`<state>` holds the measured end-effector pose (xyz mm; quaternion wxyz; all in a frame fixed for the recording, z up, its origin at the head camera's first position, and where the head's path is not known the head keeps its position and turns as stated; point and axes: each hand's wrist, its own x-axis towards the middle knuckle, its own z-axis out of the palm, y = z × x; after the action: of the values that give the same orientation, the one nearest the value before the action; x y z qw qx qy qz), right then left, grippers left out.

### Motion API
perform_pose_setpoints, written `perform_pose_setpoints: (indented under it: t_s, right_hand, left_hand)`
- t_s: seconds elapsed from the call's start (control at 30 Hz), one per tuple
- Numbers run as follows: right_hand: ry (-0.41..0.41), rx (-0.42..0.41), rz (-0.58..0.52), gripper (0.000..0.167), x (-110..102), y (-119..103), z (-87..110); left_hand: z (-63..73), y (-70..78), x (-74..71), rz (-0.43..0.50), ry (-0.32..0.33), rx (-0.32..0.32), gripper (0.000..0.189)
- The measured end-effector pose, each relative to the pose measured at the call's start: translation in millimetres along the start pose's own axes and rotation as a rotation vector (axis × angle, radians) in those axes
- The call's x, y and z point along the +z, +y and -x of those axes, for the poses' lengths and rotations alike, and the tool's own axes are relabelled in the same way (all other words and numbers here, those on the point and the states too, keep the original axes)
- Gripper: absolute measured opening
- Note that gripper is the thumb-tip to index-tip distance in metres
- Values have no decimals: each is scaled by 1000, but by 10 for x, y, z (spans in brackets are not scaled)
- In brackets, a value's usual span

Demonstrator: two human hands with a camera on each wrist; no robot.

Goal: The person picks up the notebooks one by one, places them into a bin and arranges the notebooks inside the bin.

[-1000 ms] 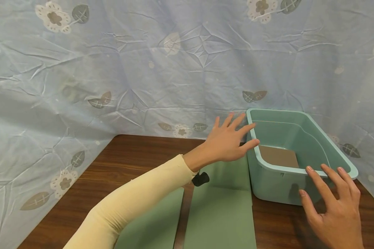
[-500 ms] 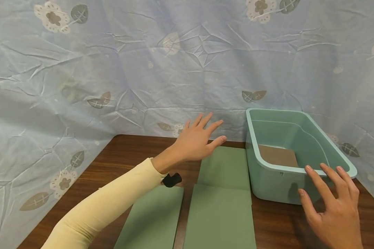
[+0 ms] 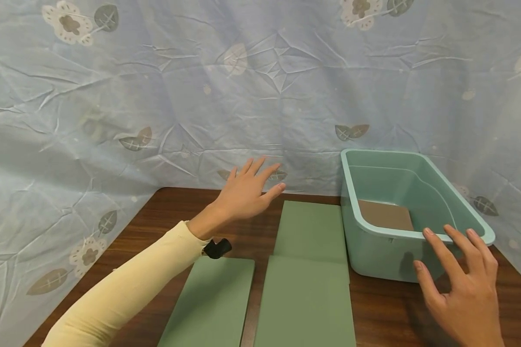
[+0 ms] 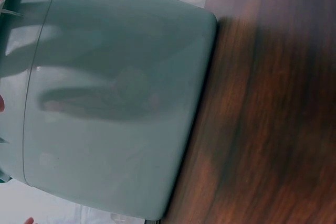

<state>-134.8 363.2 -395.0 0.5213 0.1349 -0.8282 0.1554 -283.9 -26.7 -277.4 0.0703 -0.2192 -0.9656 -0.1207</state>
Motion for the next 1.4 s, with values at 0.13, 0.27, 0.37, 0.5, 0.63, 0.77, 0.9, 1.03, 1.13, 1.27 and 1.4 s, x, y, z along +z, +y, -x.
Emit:
perform_pose_setpoints:
  t_s: [0.13,0.27,0.37,0.5,0.63,0.77,0.9,1.03,1.13,1.27,1.4]
  right_hand:
    - [12,-13,-2,68,7,0,-22]
    - [23,-19,-5,67,15,-3,-28]
    - [18,-18,-1,67,15,-4,-21]
    - [13,-22,2,67,11,4,-15]
    - [20,-28,1,66,15,12,-16]
    - [17,-19,0,66,15,12,-12]
    - [12,-13,-3,67,13,6,-11]
    - [30,-25,-6,66,18,-5,-29]
    - [46,-37,-8,67,19,-11,-44]
    - [53,-45,-11,67,19,-9,-48]
    - [37,-37,-1,67,21,1,-28]
  left_hand:
    - [30,-44,-2,70,3,-18,66]
    - [47,-70,16,186,-17,-31,66]
    - [37,-116,39,345,-63,-45,66]
    - [-10,-199,64,835,-218,-166,67]
    - [-34,-287,106,1354,-348,-389,70]
    - [-36,-370,193,1581,-404,-493,74]
    - [-57,-436,292,1675,-429,-517,79]
    - [-73,-477,341,1715,-433,-535,78]
    - [-82,-492,361,1725,-435,-540,76]
    - [-85,-507,411,1728,-449,-539,75]
    - [-69,-518,501,1709,-458,-553,75]
